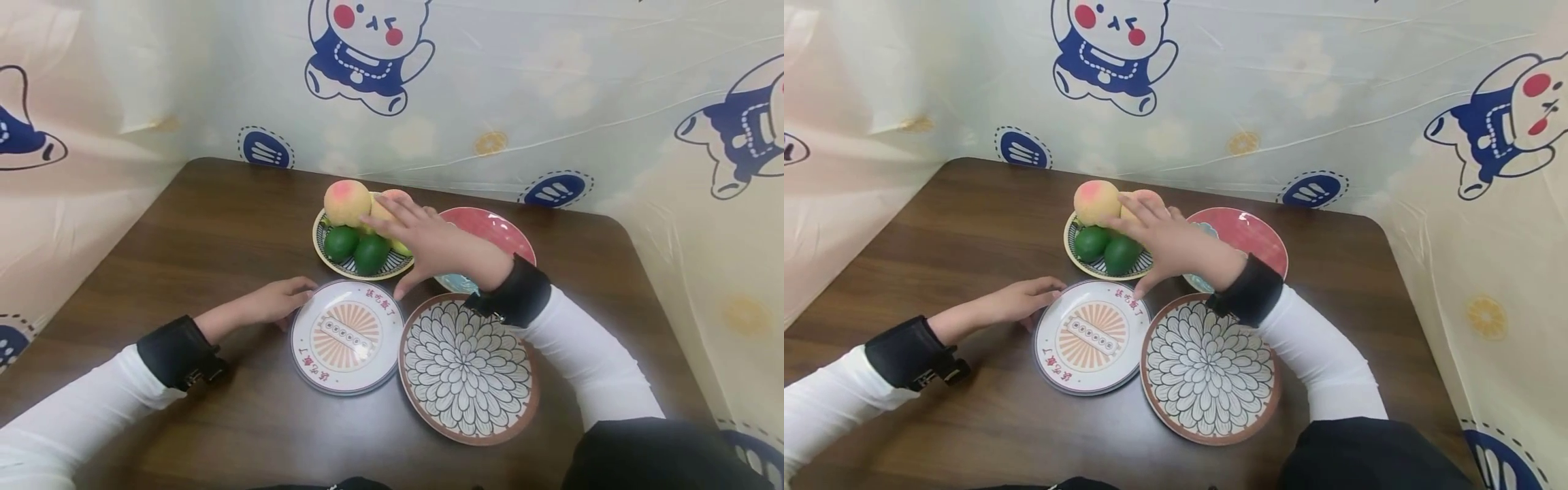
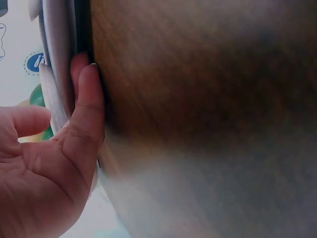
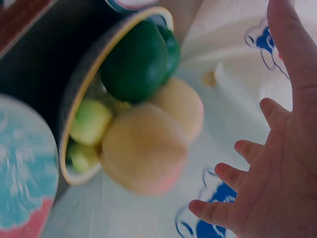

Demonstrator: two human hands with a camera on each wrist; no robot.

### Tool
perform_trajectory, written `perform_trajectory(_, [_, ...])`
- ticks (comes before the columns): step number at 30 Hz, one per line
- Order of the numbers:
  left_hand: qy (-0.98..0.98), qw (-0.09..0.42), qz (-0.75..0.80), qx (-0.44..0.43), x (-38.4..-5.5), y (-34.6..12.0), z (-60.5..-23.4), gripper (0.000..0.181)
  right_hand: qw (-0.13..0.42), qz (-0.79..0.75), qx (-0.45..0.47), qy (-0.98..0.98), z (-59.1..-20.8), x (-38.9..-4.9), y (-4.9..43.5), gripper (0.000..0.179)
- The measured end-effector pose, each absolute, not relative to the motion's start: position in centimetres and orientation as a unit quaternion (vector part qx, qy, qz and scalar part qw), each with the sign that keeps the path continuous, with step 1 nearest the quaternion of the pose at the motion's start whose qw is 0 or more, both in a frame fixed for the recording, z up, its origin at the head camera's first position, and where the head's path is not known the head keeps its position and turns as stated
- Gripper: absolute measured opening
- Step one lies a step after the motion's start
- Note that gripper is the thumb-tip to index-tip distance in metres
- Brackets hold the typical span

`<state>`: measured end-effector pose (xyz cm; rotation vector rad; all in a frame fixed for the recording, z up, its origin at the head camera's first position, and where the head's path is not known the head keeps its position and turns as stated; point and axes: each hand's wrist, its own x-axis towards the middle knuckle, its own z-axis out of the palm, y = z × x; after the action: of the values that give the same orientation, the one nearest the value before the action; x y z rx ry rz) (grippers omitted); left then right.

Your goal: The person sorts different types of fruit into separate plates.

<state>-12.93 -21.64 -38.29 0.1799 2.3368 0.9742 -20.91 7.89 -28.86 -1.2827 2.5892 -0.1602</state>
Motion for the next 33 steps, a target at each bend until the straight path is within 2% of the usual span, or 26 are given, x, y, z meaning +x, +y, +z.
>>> perform_trajectory(25, [0.870, 0.311, 0.378, 0.070, -13.9, -21.7, -39.3, 0.044, 0.147, -0.039, -0.443, 0.883, -33.9, -21.8, 3.7, 0.087])
perform_trajectory(33, [0.874, 0.302, 0.377, 0.053, -13.9, -21.7, -39.4, 0.043, 0.135, 0.004, -0.450, 0.883, -35.6, -22.3, 2.3, 0.077])
